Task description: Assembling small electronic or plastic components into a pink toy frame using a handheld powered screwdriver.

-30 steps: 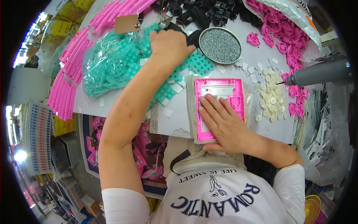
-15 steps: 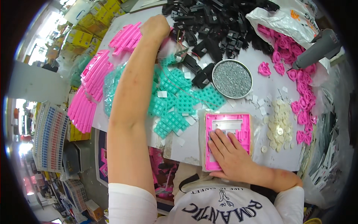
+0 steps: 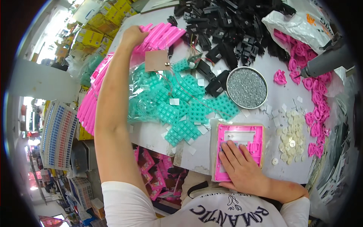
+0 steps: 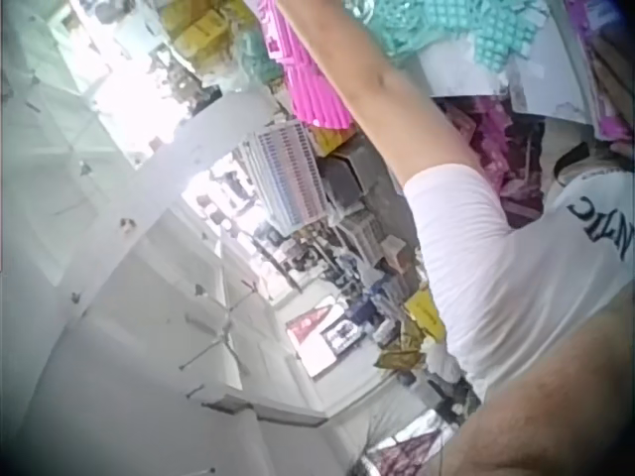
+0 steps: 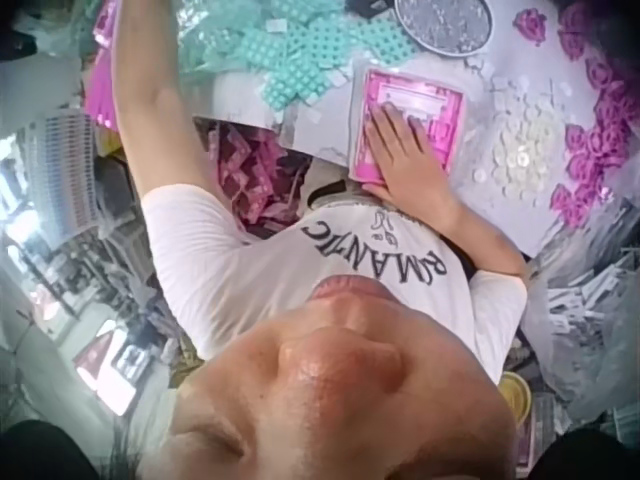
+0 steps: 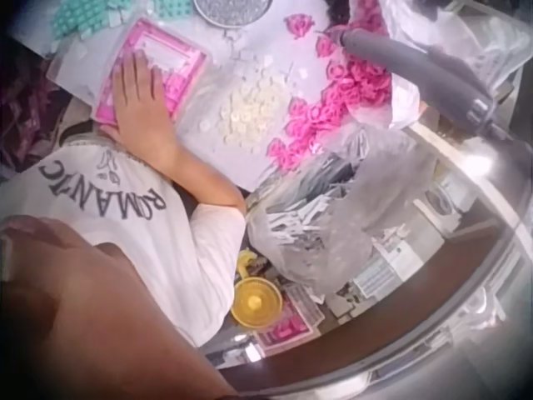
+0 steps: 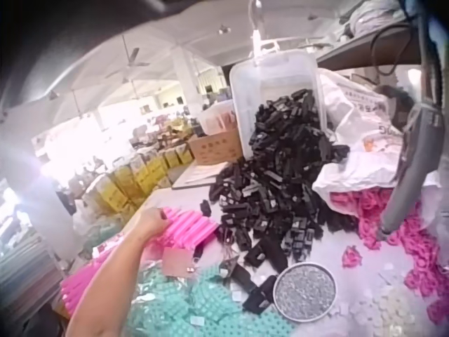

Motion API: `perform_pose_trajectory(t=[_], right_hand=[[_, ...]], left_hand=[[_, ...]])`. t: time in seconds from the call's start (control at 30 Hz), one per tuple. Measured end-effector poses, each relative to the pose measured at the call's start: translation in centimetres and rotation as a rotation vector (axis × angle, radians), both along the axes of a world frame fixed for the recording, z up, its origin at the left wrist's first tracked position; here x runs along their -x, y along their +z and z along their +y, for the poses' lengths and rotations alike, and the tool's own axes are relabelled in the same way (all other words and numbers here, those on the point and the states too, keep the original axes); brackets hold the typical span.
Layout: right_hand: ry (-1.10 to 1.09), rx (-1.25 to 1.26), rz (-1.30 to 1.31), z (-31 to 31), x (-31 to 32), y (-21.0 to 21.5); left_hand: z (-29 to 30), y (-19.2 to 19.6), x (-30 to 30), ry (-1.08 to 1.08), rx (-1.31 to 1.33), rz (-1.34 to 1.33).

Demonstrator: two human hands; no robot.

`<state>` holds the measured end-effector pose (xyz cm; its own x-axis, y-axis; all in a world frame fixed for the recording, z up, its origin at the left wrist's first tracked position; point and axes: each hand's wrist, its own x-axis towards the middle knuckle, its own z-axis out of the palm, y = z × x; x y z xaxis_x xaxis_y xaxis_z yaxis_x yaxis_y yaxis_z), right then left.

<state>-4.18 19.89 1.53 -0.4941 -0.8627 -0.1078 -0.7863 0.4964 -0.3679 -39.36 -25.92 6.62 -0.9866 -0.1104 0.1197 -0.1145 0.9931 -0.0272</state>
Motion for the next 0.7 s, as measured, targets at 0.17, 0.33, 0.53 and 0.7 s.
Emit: perform_pose_trajectory(t=[0.17, 0.33, 0.53, 0.7], right_hand=[[-0.006, -0.034, 0.011, 0.1, 0.1, 0.0], [-0.011, -0.033, 0.019, 0.0, 0.0, 0.0], [-0.003, -0.008, 0.032, -0.3, -0.2, 0.1], [-0.032, 0.045, 0.011, 0.1, -0.4, -0.1]], left_hand=[[10.3, 1.3, -6.9, -0.417, -0.297, -0.076], [14.0, 3.1, -10.6, -0.399, 0.017, -0.091], [7.5, 4.5, -10.7, -0.015, 0.133, -0.162], [6.6, 2.6, -13.0, -0.259, -0.836, 0.162]])
